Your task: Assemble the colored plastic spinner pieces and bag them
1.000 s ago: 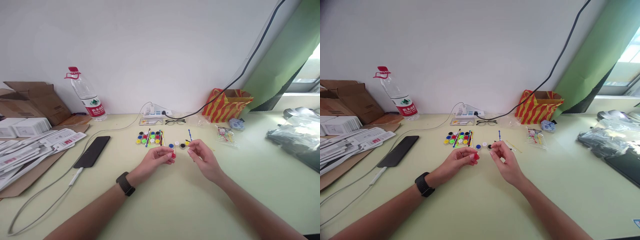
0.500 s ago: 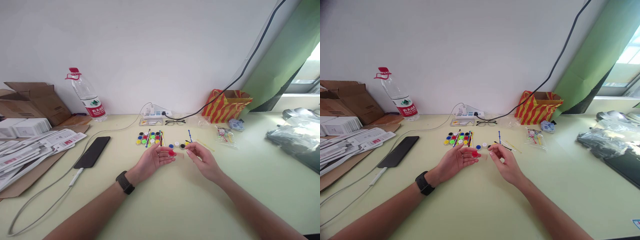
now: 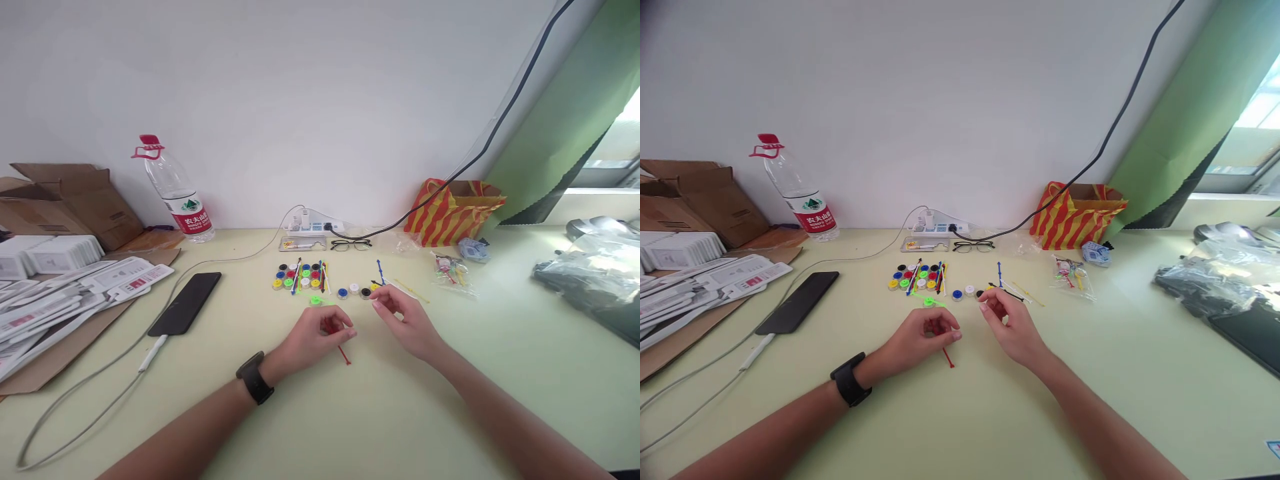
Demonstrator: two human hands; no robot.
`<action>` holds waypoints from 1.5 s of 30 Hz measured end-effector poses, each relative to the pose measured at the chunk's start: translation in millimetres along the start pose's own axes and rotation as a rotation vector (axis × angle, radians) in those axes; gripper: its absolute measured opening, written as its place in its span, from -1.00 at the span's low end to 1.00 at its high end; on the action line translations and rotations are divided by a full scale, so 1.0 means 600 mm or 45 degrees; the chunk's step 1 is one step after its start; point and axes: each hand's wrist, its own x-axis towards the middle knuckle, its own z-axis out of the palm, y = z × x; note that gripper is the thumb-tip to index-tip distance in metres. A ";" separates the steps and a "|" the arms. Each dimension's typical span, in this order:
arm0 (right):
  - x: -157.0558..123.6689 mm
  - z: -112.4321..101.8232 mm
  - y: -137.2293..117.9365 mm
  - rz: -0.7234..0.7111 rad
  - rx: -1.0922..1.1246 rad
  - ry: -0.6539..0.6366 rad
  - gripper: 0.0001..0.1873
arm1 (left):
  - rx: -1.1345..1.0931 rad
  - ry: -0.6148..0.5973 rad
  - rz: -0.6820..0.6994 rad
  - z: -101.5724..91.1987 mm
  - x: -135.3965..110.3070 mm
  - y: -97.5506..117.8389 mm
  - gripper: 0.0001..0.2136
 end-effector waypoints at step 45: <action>0.047 -0.070 0.103 0.010 -0.598 0.287 -0.88 | 1.029 0.220 0.468 -0.065 0.005 0.006 -0.81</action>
